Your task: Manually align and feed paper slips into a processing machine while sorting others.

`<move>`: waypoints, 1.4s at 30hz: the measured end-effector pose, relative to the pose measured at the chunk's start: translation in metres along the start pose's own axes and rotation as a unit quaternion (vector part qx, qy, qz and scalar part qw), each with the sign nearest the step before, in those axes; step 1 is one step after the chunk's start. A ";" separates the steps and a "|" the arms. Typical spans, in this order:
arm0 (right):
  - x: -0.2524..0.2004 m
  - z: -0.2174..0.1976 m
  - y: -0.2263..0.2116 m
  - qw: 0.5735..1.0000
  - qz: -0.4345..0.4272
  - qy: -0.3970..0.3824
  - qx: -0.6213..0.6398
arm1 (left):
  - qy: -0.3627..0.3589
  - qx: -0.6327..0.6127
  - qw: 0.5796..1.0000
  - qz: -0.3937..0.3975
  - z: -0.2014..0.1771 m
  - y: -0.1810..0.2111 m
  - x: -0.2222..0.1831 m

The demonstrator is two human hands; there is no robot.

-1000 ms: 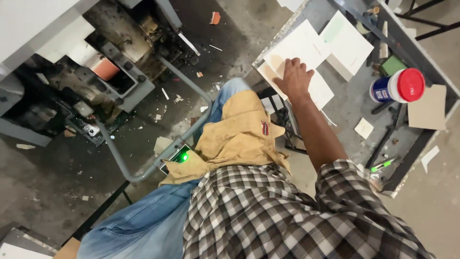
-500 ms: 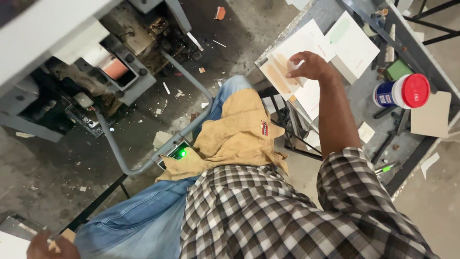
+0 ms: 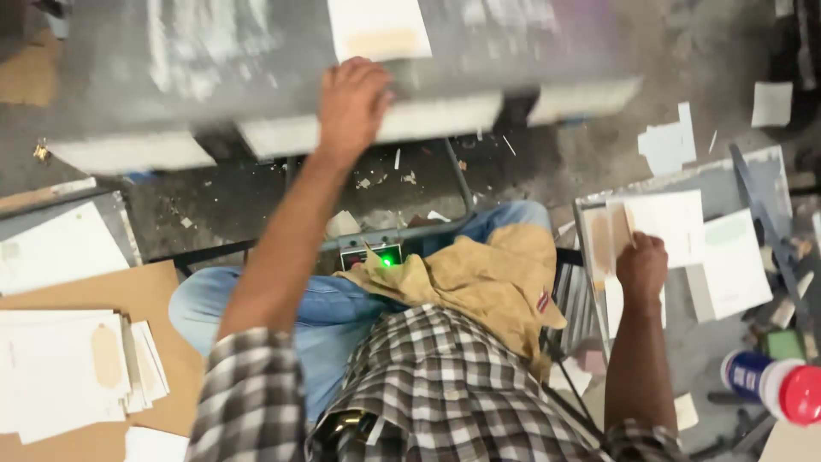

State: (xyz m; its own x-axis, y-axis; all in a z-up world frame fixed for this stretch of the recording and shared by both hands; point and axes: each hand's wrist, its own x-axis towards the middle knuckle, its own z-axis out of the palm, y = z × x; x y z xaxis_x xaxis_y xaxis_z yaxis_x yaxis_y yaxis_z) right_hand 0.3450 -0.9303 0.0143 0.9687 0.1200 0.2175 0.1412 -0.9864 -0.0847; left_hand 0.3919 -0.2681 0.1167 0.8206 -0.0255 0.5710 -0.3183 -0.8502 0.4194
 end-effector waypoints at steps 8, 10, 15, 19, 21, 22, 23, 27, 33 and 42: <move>0.025 -0.027 0.040 0.995 0.090 0.040 0.004 | -0.197 0.151 0.968 -0.029 0.081 -0.013 -0.070; 0.053 -0.034 0.006 0.995 0.039 0.063 0.059 | -0.180 0.184 0.965 0.046 0.075 -0.014 -0.076; 0.113 -0.026 -0.146 0.953 -0.109 0.086 0.269 | -0.224 0.167 0.956 0.091 0.013 0.007 -0.055; 0.118 -0.016 -0.304 0.932 -0.286 0.026 0.223 | -0.251 0.155 0.946 0.137 -0.073 0.007 -0.059; 0.115 -0.003 -0.353 0.919 -0.331 -0.013 0.215 | -0.256 0.153 0.946 0.130 -0.123 -0.003 -0.082; 0.115 0.000 -0.373 0.911 -0.362 -0.045 0.193 | -0.258 0.159 0.949 0.087 -0.151 -0.011 -0.096; 0.115 0.003 -0.393 0.901 -0.393 -0.076 0.170 | -0.260 0.165 0.950 0.044 -0.180 -0.019 -0.111; 0.131 0.021 -0.431 0.884 -0.429 -0.062 0.177 | -0.229 0.209 0.938 -0.155 -0.309 -0.037 -0.194; 0.168 0.048 -0.449 0.889 -0.420 -0.085 0.159 | 0.003 0.284 0.855 -0.434 -0.366 -0.060 -0.354; 0.200 0.031 -0.469 0.887 -0.354 -0.283 0.088 | -0.074 0.346 0.832 -0.428 -0.293 -0.076 -0.570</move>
State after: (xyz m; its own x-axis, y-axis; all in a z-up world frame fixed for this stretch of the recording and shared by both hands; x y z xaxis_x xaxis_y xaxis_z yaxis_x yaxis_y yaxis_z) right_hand 0.4787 -0.4403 0.0675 0.5648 0.7891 -0.2417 0.7365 -0.6140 -0.2837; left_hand -0.1902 -0.0349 -0.0341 0.6721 0.7235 0.1577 0.7198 -0.6883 0.0904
